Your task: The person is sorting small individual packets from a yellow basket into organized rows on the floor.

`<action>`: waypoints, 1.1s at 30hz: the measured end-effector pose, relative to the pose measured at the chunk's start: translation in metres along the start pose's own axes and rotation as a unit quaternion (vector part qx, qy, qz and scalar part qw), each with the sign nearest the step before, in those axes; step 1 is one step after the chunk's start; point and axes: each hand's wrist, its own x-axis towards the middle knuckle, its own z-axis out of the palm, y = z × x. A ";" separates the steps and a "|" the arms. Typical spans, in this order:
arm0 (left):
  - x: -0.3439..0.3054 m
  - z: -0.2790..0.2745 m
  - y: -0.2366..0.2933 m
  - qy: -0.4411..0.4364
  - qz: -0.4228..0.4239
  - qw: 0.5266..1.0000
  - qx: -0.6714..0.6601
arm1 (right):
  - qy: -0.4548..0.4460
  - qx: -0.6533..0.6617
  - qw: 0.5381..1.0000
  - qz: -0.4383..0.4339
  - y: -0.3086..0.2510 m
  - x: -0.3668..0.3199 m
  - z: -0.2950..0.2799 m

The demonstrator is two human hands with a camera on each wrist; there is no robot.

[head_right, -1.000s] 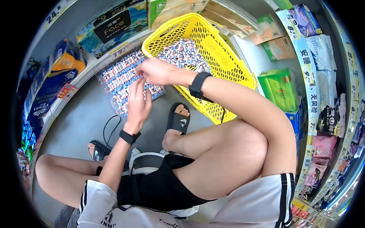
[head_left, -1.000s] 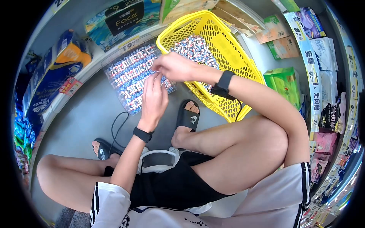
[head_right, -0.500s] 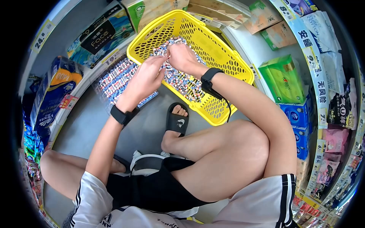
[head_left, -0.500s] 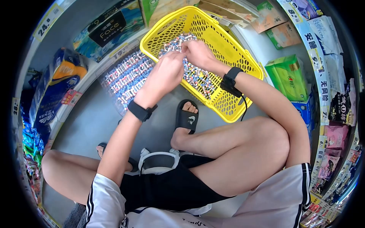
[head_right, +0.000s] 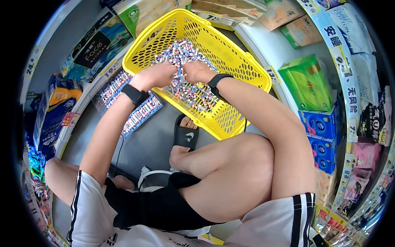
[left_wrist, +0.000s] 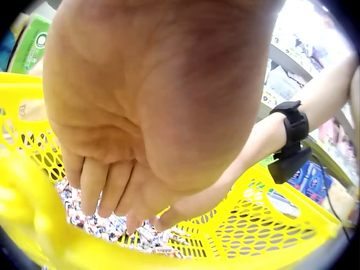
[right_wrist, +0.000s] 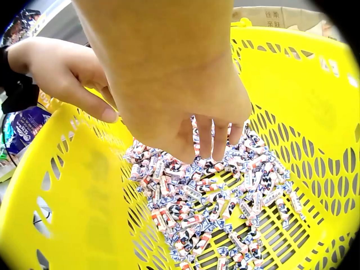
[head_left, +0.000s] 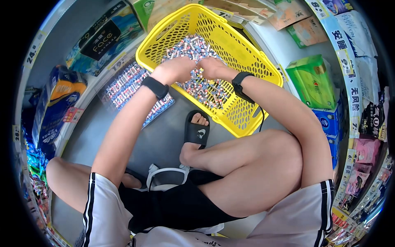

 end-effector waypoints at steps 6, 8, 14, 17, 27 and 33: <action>0.022 -0.012 -0.005 -0.053 0.017 0.998 0.032 | -0.044 -0.062 0.996 -0.037 -0.002 0.004 0.005; 0.031 -0.018 0.005 -0.079 -0.015 0.996 0.031 | -0.067 -0.058 0.994 -0.056 -0.005 0.008 0.009; 0.065 -0.007 -0.003 -0.095 0.033 0.987 0.129 | -0.147 -0.058 0.981 -0.112 -0.004 0.015 0.020; 0.077 0.005 -0.007 -0.084 0.034 0.985 0.146 | -0.199 -0.061 0.968 -0.142 -0.008 0.027 0.023; 0.101 0.038 -0.015 -0.142 0.032 0.969 0.201 | -0.262 -0.028 0.950 -0.168 -0.005 0.024 0.046; 0.104 0.058 -0.024 -0.114 0.024 0.965 0.234 | -0.272 -0.014 0.946 -0.174 -0.004 0.022 0.053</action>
